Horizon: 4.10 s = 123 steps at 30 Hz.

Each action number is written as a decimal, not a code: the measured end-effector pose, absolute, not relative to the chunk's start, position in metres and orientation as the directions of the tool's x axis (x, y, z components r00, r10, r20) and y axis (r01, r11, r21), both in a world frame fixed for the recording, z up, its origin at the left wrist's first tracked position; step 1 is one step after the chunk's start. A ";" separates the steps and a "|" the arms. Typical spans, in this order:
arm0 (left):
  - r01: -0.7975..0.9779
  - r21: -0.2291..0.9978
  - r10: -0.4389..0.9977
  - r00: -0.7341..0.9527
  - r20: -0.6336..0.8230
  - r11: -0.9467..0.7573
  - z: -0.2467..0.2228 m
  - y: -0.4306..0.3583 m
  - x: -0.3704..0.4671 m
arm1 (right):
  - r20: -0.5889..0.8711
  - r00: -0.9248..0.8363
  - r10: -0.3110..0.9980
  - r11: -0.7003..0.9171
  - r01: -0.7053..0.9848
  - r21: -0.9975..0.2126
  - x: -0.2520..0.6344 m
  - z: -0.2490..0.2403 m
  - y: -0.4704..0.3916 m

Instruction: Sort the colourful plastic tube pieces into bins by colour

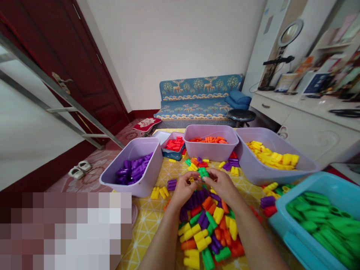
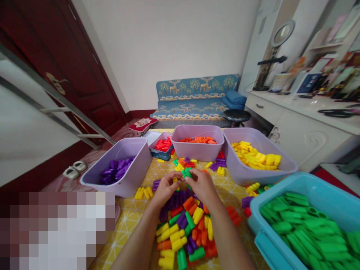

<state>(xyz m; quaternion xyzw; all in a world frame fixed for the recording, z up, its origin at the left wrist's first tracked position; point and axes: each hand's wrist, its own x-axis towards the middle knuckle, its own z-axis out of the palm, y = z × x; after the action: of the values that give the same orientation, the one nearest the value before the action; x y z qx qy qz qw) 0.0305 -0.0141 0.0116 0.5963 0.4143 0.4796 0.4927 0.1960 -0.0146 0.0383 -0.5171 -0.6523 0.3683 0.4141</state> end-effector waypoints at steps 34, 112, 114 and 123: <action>0.134 0.964 0.940 0.287 0.183 -0.228 0.012 -0.017 0.033 | 0.046 -0.109 0.993 0.113 0.770 -0.628 0.188 0.031 -0.019; -0.147 0.988 0.988 0.141 0.067 -0.046 -0.005 -0.008 0.034 | 0.090 0.031 0.995 0.063 0.488 -0.871 0.212 0.015 -0.007; -0.116 0.990 0.979 0.179 0.102 -0.082 0.000 -0.011 0.035 | 0.092 0.008 0.996 0.084 0.345 -0.935 0.205 0.018 -0.008; 0.052 0.969 0.949 0.224 0.223 -0.241 0.008 -0.016 0.037 | 0.034 -0.066 0.997 0.044 0.150 -0.988 0.184 0.022 -0.014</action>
<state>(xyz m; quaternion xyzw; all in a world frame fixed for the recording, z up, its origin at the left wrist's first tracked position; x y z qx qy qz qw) 0.0369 -0.0163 0.0078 0.6261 0.3995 0.4777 0.4692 0.1836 -0.0137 0.0222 -0.5105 -0.5616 0.4662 0.4545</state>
